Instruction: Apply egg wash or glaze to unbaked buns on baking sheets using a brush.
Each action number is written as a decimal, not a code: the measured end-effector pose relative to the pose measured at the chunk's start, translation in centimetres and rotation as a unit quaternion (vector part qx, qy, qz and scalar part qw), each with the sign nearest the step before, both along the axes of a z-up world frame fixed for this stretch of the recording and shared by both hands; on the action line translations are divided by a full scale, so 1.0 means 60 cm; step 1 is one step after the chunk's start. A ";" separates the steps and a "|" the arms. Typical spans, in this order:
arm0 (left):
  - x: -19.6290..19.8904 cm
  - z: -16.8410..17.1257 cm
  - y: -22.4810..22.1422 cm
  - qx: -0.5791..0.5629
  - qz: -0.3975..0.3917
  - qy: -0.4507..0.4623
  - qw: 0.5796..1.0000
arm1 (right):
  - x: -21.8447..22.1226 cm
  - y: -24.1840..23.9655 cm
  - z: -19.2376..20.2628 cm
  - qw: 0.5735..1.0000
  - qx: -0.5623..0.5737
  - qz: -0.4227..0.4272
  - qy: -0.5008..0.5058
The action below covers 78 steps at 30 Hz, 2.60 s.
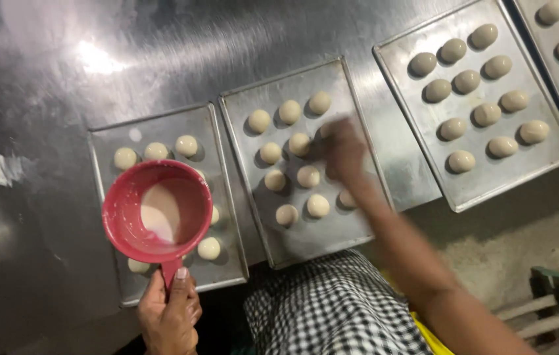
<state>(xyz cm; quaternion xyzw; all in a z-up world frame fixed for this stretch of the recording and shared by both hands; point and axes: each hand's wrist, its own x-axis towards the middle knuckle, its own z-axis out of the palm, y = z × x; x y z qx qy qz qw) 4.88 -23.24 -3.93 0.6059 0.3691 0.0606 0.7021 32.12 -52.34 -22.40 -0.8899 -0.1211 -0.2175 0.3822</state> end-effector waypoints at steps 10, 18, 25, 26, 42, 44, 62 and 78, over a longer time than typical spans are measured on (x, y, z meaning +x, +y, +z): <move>0.019 0.014 0.084 -0.031 -0.017 0.041 0.999 | 0.201 -0.081 -0.122 0.949 0.201 0.039 0.238; 0.042 -0.005 0.103 -0.048 -0.016 0.056 0.997 | 0.166 0.042 -0.042 0.991 -0.095 -0.076 -0.053; 0.068 0.032 0.074 -0.008 -0.007 0.060 0.998 | 0.087 0.203 0.189 0.950 -0.064 0.300 -0.054; 0.058 0.024 0.068 -0.008 0.006 0.060 0.998 | 0.077 0.173 0.167 0.946 -0.063 0.312 -0.055; -0.024 0.011 -0.236 0.007 0.237 0.050 0.970 | 0.256 0.093 0.150 0.895 0.047 0.439 0.062; -0.032 -0.003 -0.279 0.001 0.253 0.043 0.967 | 0.250 0.109 0.111 0.934 -0.020 0.346 -0.090; -0.137 -0.055 -0.469 -0.014 0.288 0.042 0.956 | 0.323 0.033 0.032 0.903 0.034 0.424 -0.060; -0.088 0.033 -0.469 0.010 0.295 0.032 0.955 | 0.358 -0.109 0.106 0.834 0.194 0.455 0.244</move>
